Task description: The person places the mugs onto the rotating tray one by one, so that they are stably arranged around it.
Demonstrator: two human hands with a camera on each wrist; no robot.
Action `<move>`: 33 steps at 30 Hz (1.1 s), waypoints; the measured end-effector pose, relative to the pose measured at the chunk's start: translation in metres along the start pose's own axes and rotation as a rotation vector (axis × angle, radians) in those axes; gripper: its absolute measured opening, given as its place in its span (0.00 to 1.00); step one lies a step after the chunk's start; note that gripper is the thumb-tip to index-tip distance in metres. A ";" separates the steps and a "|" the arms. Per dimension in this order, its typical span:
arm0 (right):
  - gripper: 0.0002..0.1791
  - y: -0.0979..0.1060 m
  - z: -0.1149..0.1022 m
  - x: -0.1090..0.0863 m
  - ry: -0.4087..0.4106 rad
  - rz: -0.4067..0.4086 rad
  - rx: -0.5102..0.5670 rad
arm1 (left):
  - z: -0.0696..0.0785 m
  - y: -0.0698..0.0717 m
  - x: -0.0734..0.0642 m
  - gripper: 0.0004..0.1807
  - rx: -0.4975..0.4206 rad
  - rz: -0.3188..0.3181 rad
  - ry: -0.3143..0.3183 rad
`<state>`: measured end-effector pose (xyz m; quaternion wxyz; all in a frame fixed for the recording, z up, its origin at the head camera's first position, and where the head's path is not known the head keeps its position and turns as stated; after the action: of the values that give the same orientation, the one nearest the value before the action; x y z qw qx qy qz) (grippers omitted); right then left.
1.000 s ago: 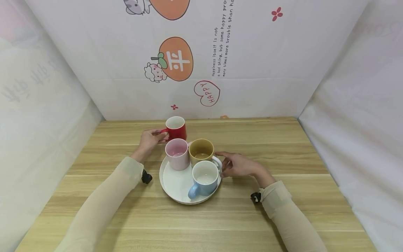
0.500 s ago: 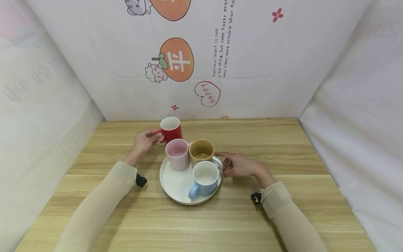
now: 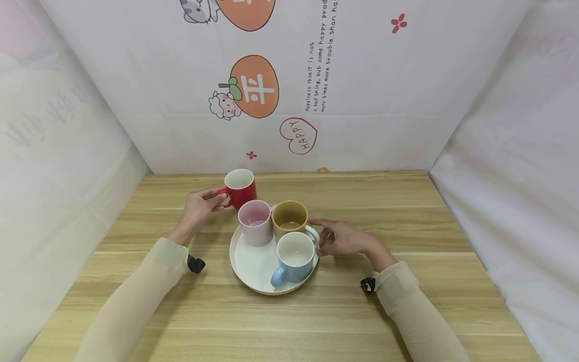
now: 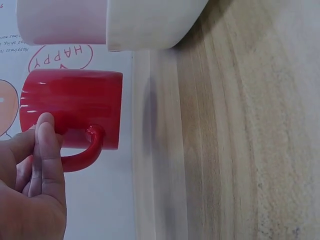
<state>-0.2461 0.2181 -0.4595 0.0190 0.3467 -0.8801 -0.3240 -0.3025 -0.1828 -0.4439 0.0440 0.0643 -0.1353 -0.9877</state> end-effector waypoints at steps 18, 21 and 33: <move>0.46 0.000 0.000 -0.002 0.009 0.004 -0.004 | 0.004 0.015 -0.021 0.22 -0.021 0.006 -0.022; 0.46 0.000 -0.001 -0.002 0.009 0.004 -0.002 | 0.005 0.019 -0.027 0.22 -0.009 -0.002 -0.028; 0.46 0.000 -0.002 -0.002 0.005 0.003 -0.007 | 0.006 0.027 -0.042 0.24 -0.036 0.008 -0.001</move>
<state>-0.2441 0.2175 -0.4577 0.0227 0.3460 -0.8794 -0.3261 -0.2605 -0.2027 -0.4255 0.0489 0.0625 -0.1180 -0.9898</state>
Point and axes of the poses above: each hand's wrist, its own x-axis towards the middle knuckle, its own y-axis out of the back of the hand, z = x × y, the point moved 1 cm from there along x, towards the middle knuckle, and after that the axes turned 8 degrees about x, right-handed, at the moved point
